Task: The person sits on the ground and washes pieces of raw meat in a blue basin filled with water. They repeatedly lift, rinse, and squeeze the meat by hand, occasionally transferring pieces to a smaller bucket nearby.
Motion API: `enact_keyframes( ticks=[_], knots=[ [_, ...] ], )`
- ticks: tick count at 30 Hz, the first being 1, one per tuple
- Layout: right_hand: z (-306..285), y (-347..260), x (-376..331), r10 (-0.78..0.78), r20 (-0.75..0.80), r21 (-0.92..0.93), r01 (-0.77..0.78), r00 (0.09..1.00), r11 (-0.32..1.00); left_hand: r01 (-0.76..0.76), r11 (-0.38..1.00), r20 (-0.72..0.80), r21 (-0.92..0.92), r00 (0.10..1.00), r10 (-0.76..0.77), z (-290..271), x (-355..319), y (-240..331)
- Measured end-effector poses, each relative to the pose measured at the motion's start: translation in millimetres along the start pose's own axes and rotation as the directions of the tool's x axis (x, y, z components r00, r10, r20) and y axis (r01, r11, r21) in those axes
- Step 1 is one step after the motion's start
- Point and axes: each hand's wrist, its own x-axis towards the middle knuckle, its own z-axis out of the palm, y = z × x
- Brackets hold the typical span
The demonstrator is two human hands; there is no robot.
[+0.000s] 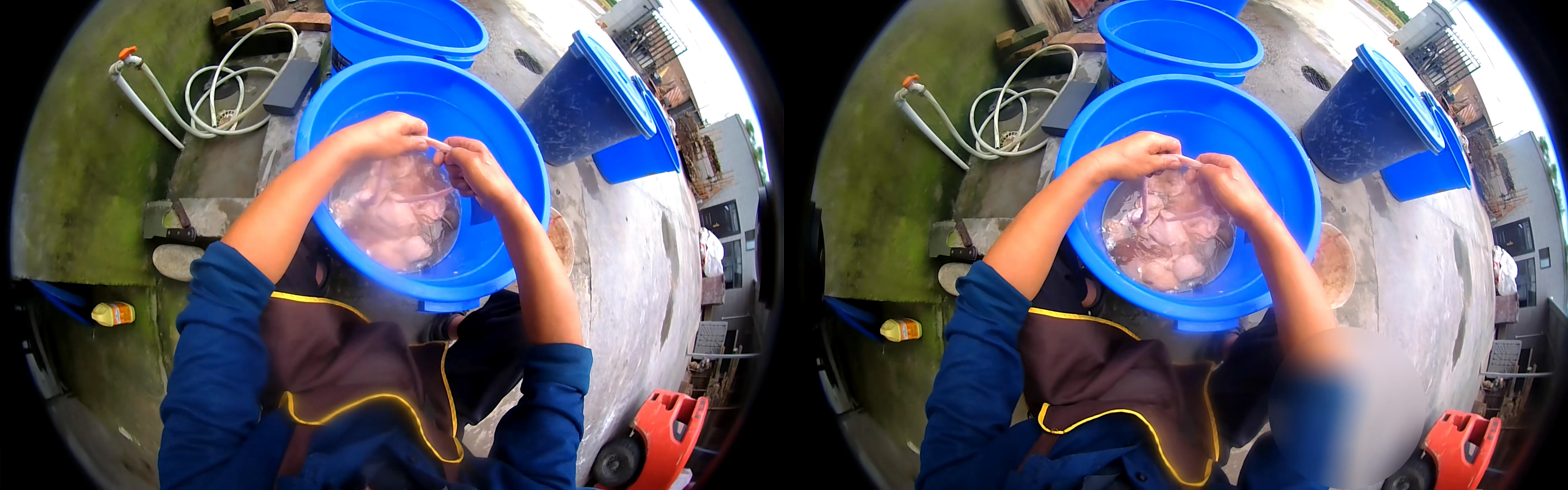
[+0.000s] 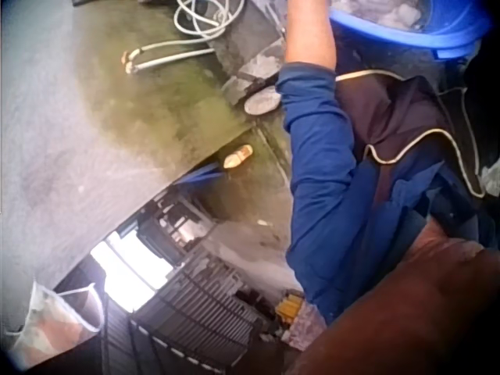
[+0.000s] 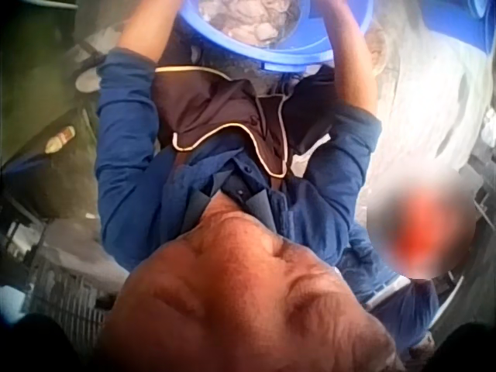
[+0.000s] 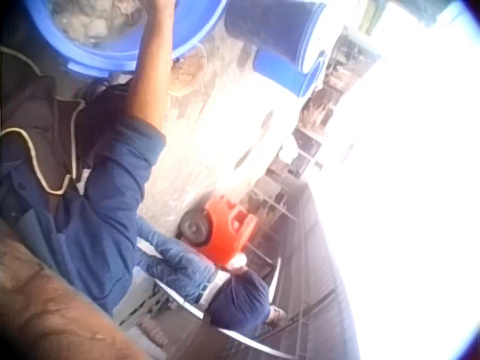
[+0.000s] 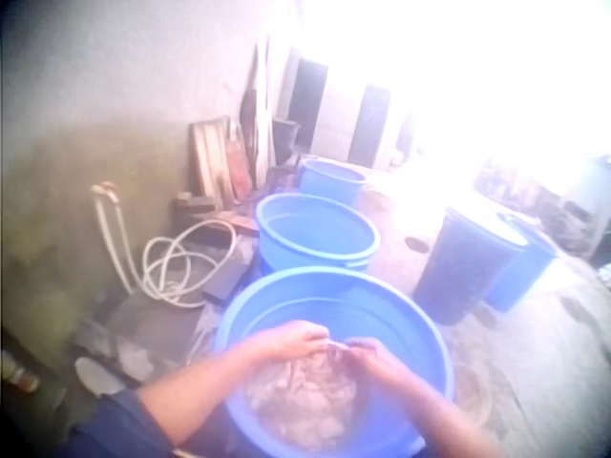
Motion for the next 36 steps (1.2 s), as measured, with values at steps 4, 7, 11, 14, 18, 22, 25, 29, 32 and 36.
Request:
enact_keyframes(
  ticks=[4, 7, 11, 14, 18, 22, 25, 29, 32, 36],
  knots=[
    [-22, -42, -20, -0.121, 0.044, 0.29, 0.103, 0.992, 0.951, 0.12, 0.986, 0.084, -0.116, 0.99, -0.111, -2, -4, -10],
    [-41, -76, -30, -0.25, -0.073, 0.414, 0.258, 0.965, 0.873, 0.152, 0.978, 0.069, -0.145, 0.987, -0.143, -2, -5, -18],
    [-71, -117, -38, -0.464, -0.025, 0.552, 0.399, 0.886, 0.732, 0.228, 0.965, 0.057, -0.132, 0.973, -0.223, -3, -6, -29],
    [-98, -147, -46, -0.625, 0.081, 0.578, 0.475, 0.776, 0.664, 0.219, 0.972, 0.049, -0.081, 0.975, -0.215, -4, -6, -38],
    [-134, -181, -61, -0.732, 0.2, 0.568, 0.532, 0.651, 0.628, 0.258, 0.966, 0.069, -0.017, 0.964, -0.257, -3, -6, -44],
    [-147, -185, -69, -0.715, 0.031, 0.614, 0.551, 0.698, 0.565, 0.344, 0.931, 0.05, -0.122, 0.939, -0.34, -5, -7, -39],
    [-132, -144, -61, -0.558, -0.175, 0.259, 0.585, 0.811, 0.769, 0.394, 0.89, 0.017, -0.229, 0.916, -0.401, -8, -8, -31],
    [-98, -60, -40, -0.266, -0.253, -0.201, 0.218, 0.93, 0.955, 0.443, 0.784, -0.006, -0.435, 0.869, -0.495, -4, -6, -18],
    [-61, 3, -23, -0.297, -0.274, -0.537, 0.111, 0.915, 0.836, 0.353, 0.717, -0.002, -0.602, 0.896, -0.443, 7, -4, -8],
    [-10, 53, -16, -0.175, -0.001, -0.171, 0.172, 0.985, 0.97, 0.293, 0.547, 0.055, -0.784, 0.911, -0.409, 24, 6, 6]
  ],
)
